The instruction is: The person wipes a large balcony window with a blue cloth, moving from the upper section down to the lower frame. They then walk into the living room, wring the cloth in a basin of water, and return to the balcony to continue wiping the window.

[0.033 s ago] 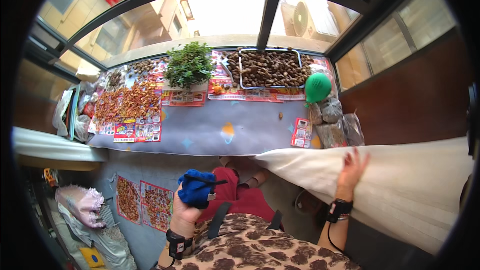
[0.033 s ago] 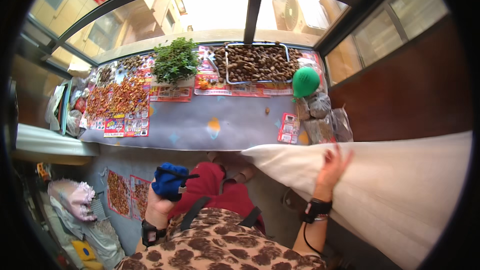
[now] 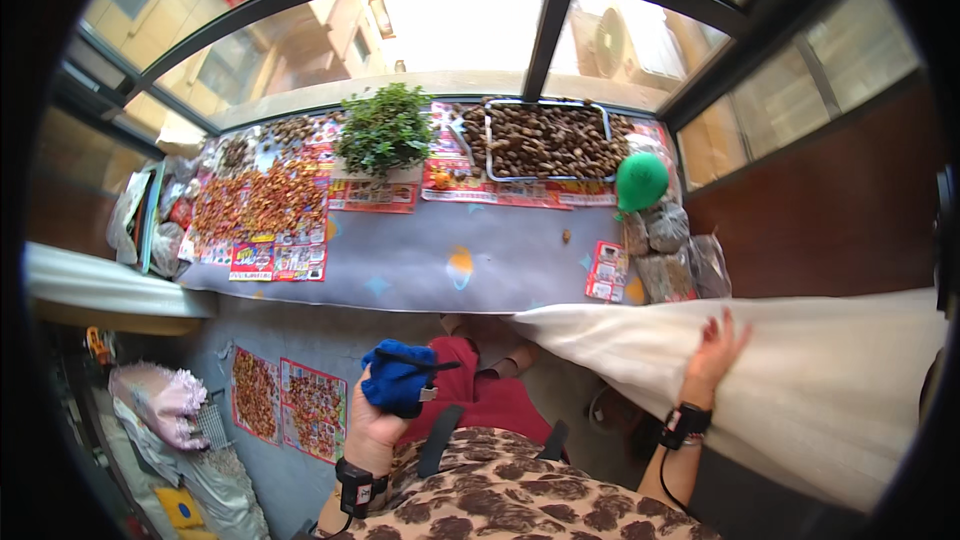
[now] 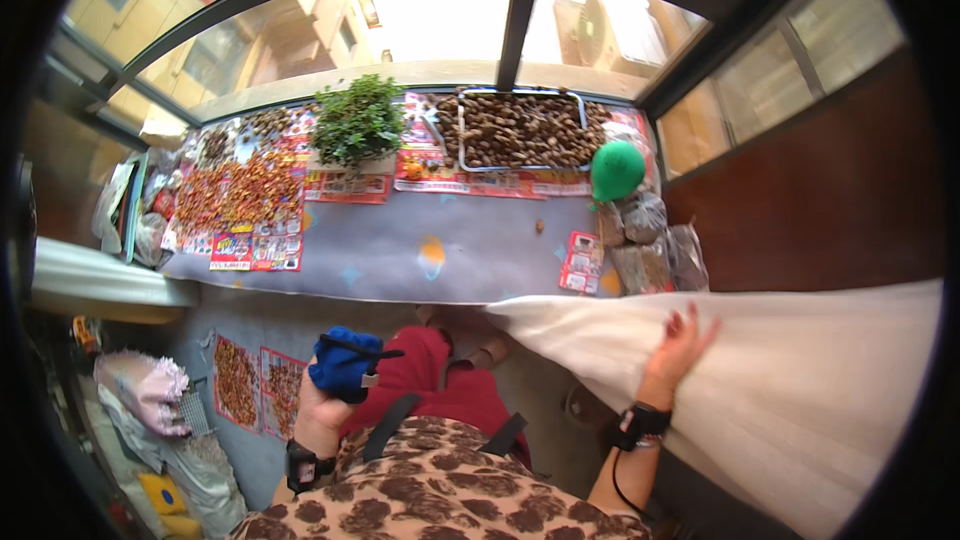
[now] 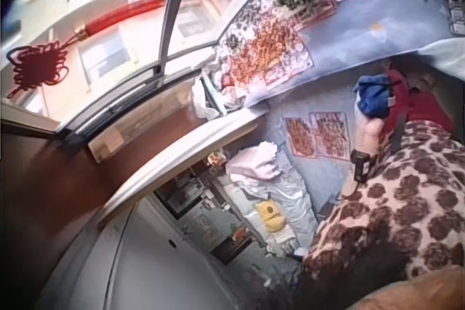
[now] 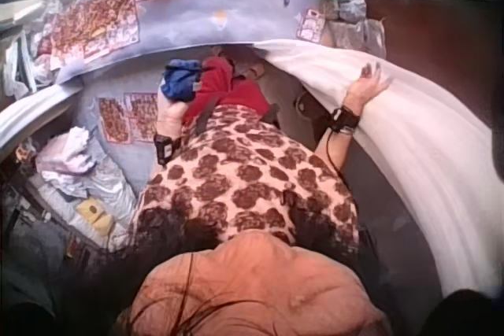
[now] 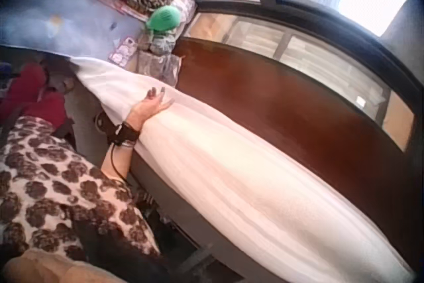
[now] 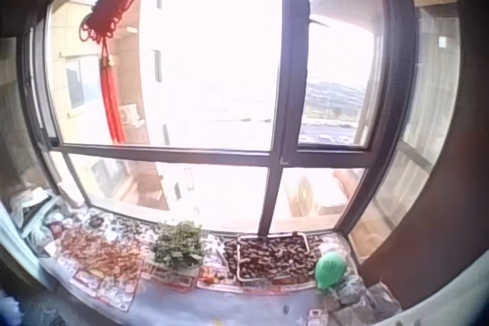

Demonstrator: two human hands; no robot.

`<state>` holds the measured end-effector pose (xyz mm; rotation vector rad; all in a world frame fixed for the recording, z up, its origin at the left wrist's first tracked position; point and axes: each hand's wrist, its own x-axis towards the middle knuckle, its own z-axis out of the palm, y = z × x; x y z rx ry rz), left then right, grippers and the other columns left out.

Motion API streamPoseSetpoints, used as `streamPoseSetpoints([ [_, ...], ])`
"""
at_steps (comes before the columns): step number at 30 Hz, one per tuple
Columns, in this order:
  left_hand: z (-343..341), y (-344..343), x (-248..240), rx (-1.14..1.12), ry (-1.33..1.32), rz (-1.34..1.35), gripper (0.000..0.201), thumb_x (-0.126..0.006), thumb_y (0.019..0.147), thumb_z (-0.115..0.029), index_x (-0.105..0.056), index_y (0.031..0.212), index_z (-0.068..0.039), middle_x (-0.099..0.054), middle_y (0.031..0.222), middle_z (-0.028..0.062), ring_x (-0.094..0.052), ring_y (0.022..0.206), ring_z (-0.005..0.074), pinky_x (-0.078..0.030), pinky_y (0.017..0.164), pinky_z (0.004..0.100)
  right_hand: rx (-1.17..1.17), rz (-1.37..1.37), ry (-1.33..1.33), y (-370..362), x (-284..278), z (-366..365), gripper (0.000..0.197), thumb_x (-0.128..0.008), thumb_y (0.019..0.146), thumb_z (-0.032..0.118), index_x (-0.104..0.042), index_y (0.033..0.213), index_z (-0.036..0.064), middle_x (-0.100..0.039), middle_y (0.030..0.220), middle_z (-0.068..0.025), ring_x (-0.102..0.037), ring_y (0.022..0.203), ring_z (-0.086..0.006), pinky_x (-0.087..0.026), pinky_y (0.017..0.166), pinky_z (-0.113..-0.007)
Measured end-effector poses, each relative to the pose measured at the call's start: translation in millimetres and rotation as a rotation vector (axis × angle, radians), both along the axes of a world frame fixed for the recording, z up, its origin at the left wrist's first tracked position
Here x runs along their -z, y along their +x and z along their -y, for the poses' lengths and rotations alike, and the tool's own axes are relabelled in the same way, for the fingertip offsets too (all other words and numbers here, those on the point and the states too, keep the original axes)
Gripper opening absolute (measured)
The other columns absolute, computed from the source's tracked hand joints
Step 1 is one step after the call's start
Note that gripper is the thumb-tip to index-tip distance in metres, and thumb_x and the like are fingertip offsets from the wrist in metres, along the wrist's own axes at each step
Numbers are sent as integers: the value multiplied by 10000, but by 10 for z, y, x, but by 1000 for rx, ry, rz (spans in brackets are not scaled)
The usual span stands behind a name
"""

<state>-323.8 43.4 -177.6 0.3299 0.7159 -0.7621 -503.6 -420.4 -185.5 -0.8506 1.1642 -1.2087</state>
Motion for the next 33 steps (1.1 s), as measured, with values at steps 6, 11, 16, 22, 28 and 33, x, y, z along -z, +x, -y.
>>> streamPoseSetpoints([
  [6, -77, 434, 175, -6, 53, 73, 402, -605, 958, -351, -587, 1258, -85, -621, 1313, 194, -607, 1176, 407, -509, 994, 585, -133, -167, 13, 181, 155, -52, 718, -629, 969, 153, -228, 1565, 155, -618, 1294, -67, -588, 887, -150, -470, 788, -269],
  [11, -149, 880, 43, -109, -12, 86, 375, -625, 946, -309, -602, 1251, -93, -645, 1286, 163, -625, 1175, 359, -511, 1016, 543, -347, -138, 75, 928, 306, -204, 555, -592, 994, 137, -368, 1501, 156, -625, 1255, -67, -616, 893, -117, -510, 821, -255],
  [16, -319, 799, -138, -321, -61, 130, 386, -618, 947, -298, -590, 1262, -76, -635, 1298, 173, -621, 1180, 368, -511, 1019, 539, -673, 1, 97, 1747, 259, -256, 376, -607, 990, 115, -537, 1358, 92, -666, 1092, -62, -631, 836, -103, -534, 749, -217],
  [22, -328, 29, -96, -627, -87, 188, 328, -502, 1002, -305, -642, 1204, -88, -640, 1294, 174, -571, 1238, 413, -493, 1015, 576, -1102, 64, 169, 2671, 239, -751, 242, -580, 1010, 121, -603, 1246, 73, -680, 985, -33, -623, 785, -112, -512, 708, -234],
  [28, -352, -871, 56, -865, -25, -137, 393, -374, 1042, -321, -655, 1171, -78, -638, 1297, 176, -570, 1236, 414, -483, 1030, 577, -1539, -127, 231, 2864, 358, -1399, 247, -604, 1000, 137, -605, 1231, 49, -665, 984, -45, -621, 791, -117, -524, 752, -240],
  [33, -783, -963, 170, -900, -158, 160, 370, -450, 1023, -329, -611, 1245, -81, -622, 1320, 172, -592, 1204, 393, -494, 1020, 561, -1579, -181, 259, 2748, 400, -1724, 270, -605, 1000, 148, -593, 1252, 51, -658, 1017, -53, -629, 820, -129, -531, 758, -257],
])
